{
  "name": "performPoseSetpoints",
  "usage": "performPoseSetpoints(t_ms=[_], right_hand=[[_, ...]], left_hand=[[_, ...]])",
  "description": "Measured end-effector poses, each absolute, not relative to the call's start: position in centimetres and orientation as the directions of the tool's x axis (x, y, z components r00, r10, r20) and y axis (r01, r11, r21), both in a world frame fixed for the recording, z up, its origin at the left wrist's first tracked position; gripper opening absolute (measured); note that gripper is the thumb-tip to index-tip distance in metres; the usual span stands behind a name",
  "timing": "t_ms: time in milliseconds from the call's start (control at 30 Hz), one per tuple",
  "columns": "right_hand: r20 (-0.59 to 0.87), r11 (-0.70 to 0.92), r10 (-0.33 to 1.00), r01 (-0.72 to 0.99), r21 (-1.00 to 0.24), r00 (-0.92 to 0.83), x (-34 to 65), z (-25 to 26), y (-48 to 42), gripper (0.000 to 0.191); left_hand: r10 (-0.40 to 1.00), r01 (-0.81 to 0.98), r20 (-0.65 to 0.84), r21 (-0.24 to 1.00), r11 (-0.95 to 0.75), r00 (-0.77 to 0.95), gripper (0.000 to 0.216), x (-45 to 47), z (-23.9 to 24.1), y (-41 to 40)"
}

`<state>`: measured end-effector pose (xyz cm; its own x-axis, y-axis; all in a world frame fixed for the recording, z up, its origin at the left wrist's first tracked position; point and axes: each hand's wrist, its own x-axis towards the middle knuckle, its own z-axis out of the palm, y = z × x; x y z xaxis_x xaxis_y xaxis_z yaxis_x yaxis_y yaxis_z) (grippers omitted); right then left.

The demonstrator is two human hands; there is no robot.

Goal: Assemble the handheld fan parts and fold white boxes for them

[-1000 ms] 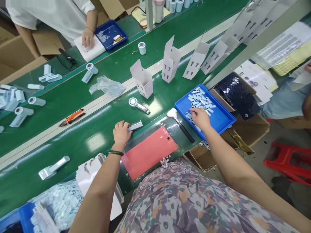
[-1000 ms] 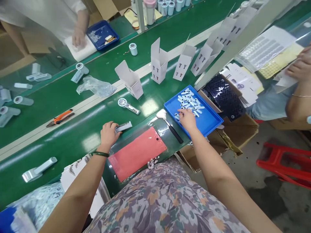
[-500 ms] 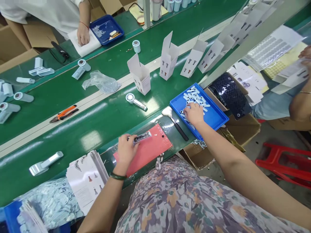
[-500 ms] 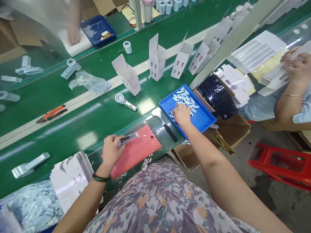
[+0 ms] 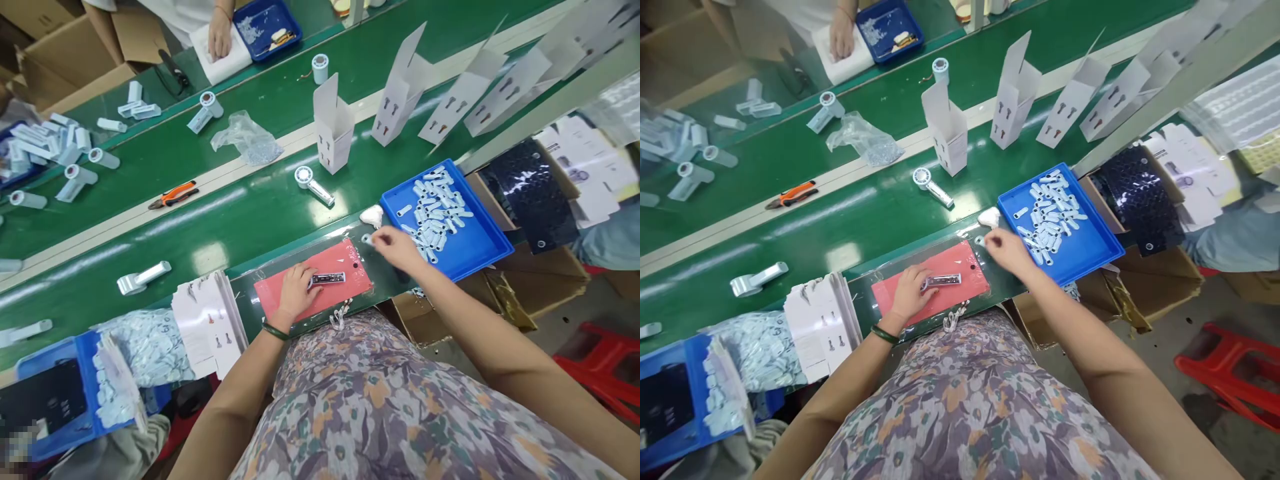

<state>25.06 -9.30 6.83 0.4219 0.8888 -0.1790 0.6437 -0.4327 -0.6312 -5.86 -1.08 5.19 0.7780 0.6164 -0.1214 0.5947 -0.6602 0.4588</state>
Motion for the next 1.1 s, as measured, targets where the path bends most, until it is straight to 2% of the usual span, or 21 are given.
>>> performPoseSetpoints(t_ms=[100, 233, 400, 533, 900, 1000, 1100], right_hand=[[-0.176, -0.274, 0.96, 0.617, -0.738, 0.216, 18.7, 6.6, -9.4, 0.018], [-0.114, -0.129, 0.991, 0.608, -0.783, 0.065, 14.0, 5.8, -9.4, 0.024], [-0.089, -0.049, 0.995, 0.618, -0.785, -0.034, 13.1, 4.4, -9.5, 0.025], [-0.089, -0.054, 0.996, 0.628, -0.776, -0.024, 12.8, 3.6, -9.7, 0.025], [-0.189, -0.208, 0.977, 0.632, -0.746, 0.099, 13.1, 2.8, -10.3, 0.017], [-0.217, -0.224, 0.972, 0.618, -0.754, 0.087, 13.3, 2.4, -10.1, 0.019], [-0.233, -0.216, 0.971, 0.611, -0.762, 0.053, 13.3, 2.4, -10.4, 0.032]], left_hand=[[0.629, 0.567, -0.071, 0.519, -0.639, 0.774, 0.048, -6.6, 4.6, -1.3], [0.644, 0.536, -0.018, 0.572, -0.621, 0.765, 0.05, -7.3, 4.0, -1.6], [0.626, 0.5, 0.003, 0.599, -0.626, 0.779, 0.031, -6.7, 3.7, -1.5], [0.609, 0.494, -0.005, 0.59, -0.639, 0.793, 0.018, -6.0, 3.8, -1.2], [0.624, 0.545, -0.08, 0.581, -0.605, 0.778, 0.016, -5.4, 3.8, -1.2], [0.618, 0.546, -0.095, 0.586, -0.599, 0.78, 0.014, -5.3, 4.0, -1.0], [0.606, 0.538, -0.102, 0.592, -0.6, 0.789, 0.011, -5.6, 4.5, -1.7]])
